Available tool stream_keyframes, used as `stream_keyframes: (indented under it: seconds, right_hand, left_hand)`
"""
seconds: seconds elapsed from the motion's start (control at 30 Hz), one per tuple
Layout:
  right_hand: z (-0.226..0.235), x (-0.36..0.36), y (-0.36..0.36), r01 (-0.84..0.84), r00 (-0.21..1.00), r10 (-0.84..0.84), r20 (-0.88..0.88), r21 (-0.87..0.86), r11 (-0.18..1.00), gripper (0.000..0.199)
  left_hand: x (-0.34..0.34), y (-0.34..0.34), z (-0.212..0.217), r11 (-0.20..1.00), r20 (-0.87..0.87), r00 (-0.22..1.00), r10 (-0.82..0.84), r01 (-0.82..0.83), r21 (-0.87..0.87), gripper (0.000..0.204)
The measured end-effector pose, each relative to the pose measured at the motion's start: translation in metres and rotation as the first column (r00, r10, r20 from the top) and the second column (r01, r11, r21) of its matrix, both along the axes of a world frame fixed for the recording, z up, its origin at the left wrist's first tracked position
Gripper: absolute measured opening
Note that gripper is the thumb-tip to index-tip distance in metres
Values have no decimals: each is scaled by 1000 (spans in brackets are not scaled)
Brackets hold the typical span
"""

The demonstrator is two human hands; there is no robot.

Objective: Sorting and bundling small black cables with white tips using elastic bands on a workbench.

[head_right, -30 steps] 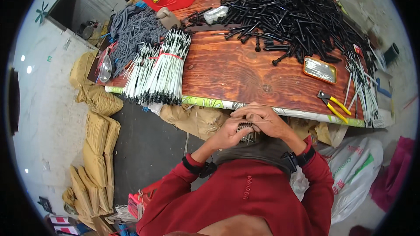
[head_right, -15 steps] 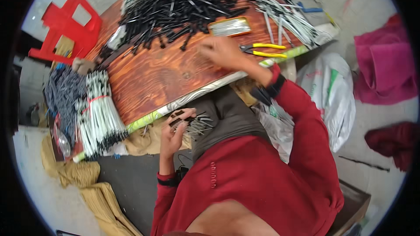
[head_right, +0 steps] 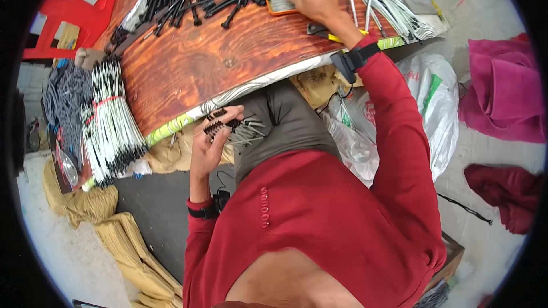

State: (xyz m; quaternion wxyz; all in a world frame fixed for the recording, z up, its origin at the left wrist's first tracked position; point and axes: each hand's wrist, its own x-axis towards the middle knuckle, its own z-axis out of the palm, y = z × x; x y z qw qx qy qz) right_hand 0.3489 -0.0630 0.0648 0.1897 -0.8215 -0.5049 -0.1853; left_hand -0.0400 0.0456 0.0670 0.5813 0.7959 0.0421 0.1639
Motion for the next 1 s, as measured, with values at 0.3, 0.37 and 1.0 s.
stream_keyframes:
  seconds: [0.3, 0.37, 1.0]
  right_hand:
    - [18, -27, 2, -122, 985, 146, -91, 230, 965, 15]
    - [28, -66, 6, -259, 863, 341, -372, 252, 932, 15]
    - [33, -195, -22, -548, 351, 557, -753, 317, 774, 13]
  left_hand:
    - [0, -1, 5, 999, -34, 999, -31, 31, 22, 34]
    - [-2, -2, 3, 1000, -40, 999, -10, 10, -6, 34]
    - [-4, 0, -6, 997, 26, 999, 24, -26, 74, 27]
